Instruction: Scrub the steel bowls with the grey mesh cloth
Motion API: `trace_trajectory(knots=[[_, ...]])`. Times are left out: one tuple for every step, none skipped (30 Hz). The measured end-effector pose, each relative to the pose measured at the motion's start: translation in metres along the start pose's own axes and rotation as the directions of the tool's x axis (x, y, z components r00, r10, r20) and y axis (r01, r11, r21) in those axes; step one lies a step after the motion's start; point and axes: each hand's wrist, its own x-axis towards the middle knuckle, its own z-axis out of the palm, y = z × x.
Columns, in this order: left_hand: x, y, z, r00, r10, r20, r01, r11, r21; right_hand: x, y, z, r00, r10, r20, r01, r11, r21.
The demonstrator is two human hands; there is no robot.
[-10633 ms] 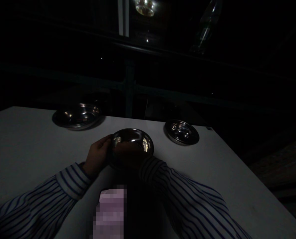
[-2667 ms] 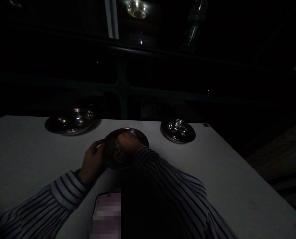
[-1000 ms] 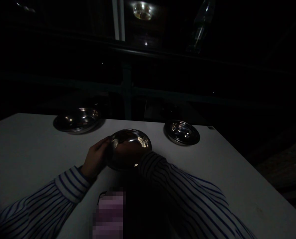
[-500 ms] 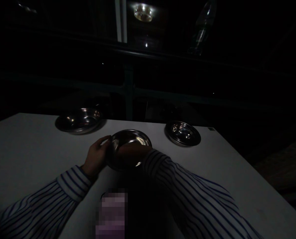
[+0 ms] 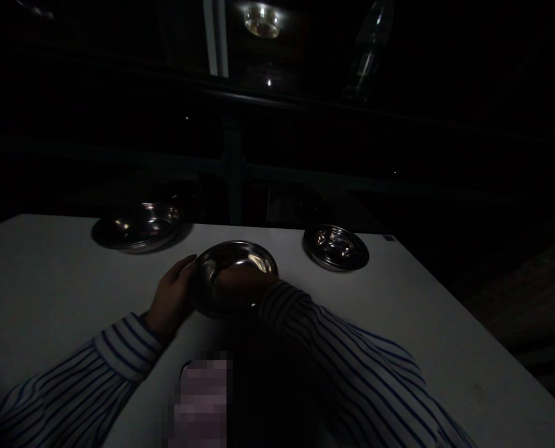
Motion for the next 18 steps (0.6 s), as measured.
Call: trace_trajectory(knots=[[-0.001, 0.001, 0.000, 0.999, -0.010, -0.031, 0.011, 1.000, 0.026, 0.001, -0.001, 0.000, 1.000, -0.024, 0.006, 0.024, 1.000, -0.013], [-0.002, 0.001, 0.000, 0.998, -0.020, -0.058, 0.023, 0.999, 0.044, 0.002, -0.001, -0.001, 0.999, -0.046, 0.012, 0.047, 0.999, -0.028], [-0.003, 0.002, 0.000, 0.996, -0.028, -0.079, 0.032, 0.998, 0.053, 0.003, -0.002, -0.001, 0.998, -0.065, 0.015, 0.065, 0.997, -0.042], [-0.004, 0.002, 0.000, 0.995, -0.029, -0.096, 0.034, 0.998, 0.056, 0.004, -0.003, -0.001, 0.997, -0.076, 0.013, 0.077, 0.995, -0.057], [-0.004, 0.002, 0.000, 0.994, -0.025, -0.110, 0.032, 0.998, 0.058, 0.006, -0.003, -0.002, 0.997, -0.078, 0.008, 0.079, 0.994, -0.075], [-0.005, 0.001, 0.000, 0.992, -0.018, -0.121, 0.026, 0.998, 0.061, 0.007, -0.004, -0.002, 0.997, -0.073, 0.000, 0.072, 0.993, -0.093], [-0.004, 0.001, -0.001, 0.992, -0.010, -0.130, 0.019, 0.998, 0.063, 0.009, -0.005, -0.002, 0.998, -0.064, -0.007, 0.062, 0.992, -0.110], [-0.004, 0.000, -0.001, 0.991, -0.001, -0.137, 0.010, 0.998, 0.066, 0.010, -0.005, -0.002, 0.998, -0.056, -0.014, 0.054, 0.991, -0.124], [-0.004, 0.000, -0.001, 0.990, 0.010, -0.142, 0.000, 0.998, 0.069, 0.012, -0.006, -0.002, 0.999, -0.051, -0.020, 0.048, 0.990, -0.135], [-0.003, 0.000, -0.001, 0.990, 0.021, -0.141, -0.011, 0.997, 0.074, 0.013, -0.006, -0.002, 0.998, -0.049, -0.025, 0.045, 0.988, -0.145], [-0.003, -0.001, -0.002, 0.990, 0.034, -0.134, -0.024, 0.997, 0.077, 0.015, -0.006, -0.002, 0.998, -0.052, -0.028, 0.047, 0.987, -0.153], [-0.003, -0.001, -0.002, 0.991, 0.047, -0.123, -0.038, 0.996, 0.079, 0.016, -0.007, -0.003, 0.998, -0.055, -0.030, 0.049, 0.986, -0.160], [-0.002, -0.002, -0.002, 0.993, 0.058, -0.104, -0.050, 0.996, 0.075, 0.016, -0.007, -0.003, 0.998, -0.055, -0.031, 0.049, 0.985, -0.165], [-0.002, -0.003, -0.002, 0.994, 0.065, -0.082, -0.060, 0.996, 0.064, 0.017, -0.007, -0.004, 0.998, -0.053, -0.030, 0.047, 0.984, -0.169], [-0.001, -0.004, -0.001, 0.996, 0.069, -0.061, -0.066, 0.997, 0.049, 0.018, -0.007, -0.004, 0.998, -0.049, -0.030, 0.043, 0.984, -0.172], [-0.001, -0.004, -0.001, 0.996, 0.071, -0.046, -0.069, 0.997, 0.033, 0.019, -0.007, -0.004, 0.998, -0.044, -0.033, 0.037, 0.984, -0.175], [-0.001, -0.005, -0.001, 0.997, 0.069, -0.038, -0.068, 0.998, 0.018, 0.020, -0.007, -0.003, 0.998, -0.037, -0.042, 0.029, 0.983, -0.179], [-0.001, -0.004, -0.001, 0.998, 0.061, -0.033, -0.061, 0.998, 0.004, 0.022, -0.007, -0.003, 0.998, -0.029, -0.054, 0.018, 0.983, -0.184]])
